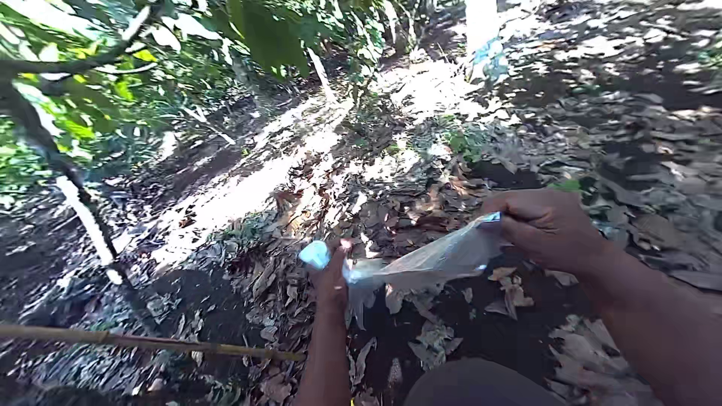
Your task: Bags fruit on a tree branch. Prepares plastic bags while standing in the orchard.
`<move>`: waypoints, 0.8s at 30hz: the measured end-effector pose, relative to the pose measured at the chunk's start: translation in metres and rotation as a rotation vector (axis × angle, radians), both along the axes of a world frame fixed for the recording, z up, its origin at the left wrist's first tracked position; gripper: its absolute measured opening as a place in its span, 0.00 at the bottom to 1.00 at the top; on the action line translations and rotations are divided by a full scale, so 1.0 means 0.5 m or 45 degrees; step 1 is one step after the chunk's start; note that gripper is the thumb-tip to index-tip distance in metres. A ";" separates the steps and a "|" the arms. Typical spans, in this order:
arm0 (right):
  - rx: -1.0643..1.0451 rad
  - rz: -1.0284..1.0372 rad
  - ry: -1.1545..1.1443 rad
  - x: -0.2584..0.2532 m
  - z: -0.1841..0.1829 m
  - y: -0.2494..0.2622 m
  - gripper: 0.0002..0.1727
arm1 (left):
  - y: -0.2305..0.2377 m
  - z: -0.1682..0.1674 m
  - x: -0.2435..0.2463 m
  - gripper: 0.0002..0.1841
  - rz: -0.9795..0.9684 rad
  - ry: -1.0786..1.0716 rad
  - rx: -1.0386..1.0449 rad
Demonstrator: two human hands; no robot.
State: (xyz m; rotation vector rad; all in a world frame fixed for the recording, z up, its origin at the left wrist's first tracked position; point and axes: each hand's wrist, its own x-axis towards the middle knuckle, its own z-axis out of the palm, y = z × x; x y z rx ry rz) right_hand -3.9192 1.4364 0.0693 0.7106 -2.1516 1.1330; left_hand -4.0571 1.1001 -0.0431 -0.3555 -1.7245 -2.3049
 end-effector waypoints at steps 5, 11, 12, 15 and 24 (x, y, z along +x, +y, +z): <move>0.120 0.152 0.112 0.012 0.083 -0.032 0.12 | 0.111 0.137 0.033 0.15 -0.297 0.240 -0.063; 0.107 0.138 0.264 0.037 0.108 -0.063 0.14 | 0.235 0.248 0.157 0.13 -0.486 0.632 -0.182; 0.079 0.117 0.288 0.045 0.107 -0.057 0.14 | 0.249 0.243 0.167 0.14 -0.520 0.599 -0.113; -0.024 0.084 0.324 0.059 0.100 -0.031 0.16 | 0.278 0.224 0.186 0.18 -0.640 0.499 0.051; 0.034 -0.162 0.382 0.091 0.098 0.011 0.16 | 0.351 0.213 0.227 0.16 -0.611 0.670 0.031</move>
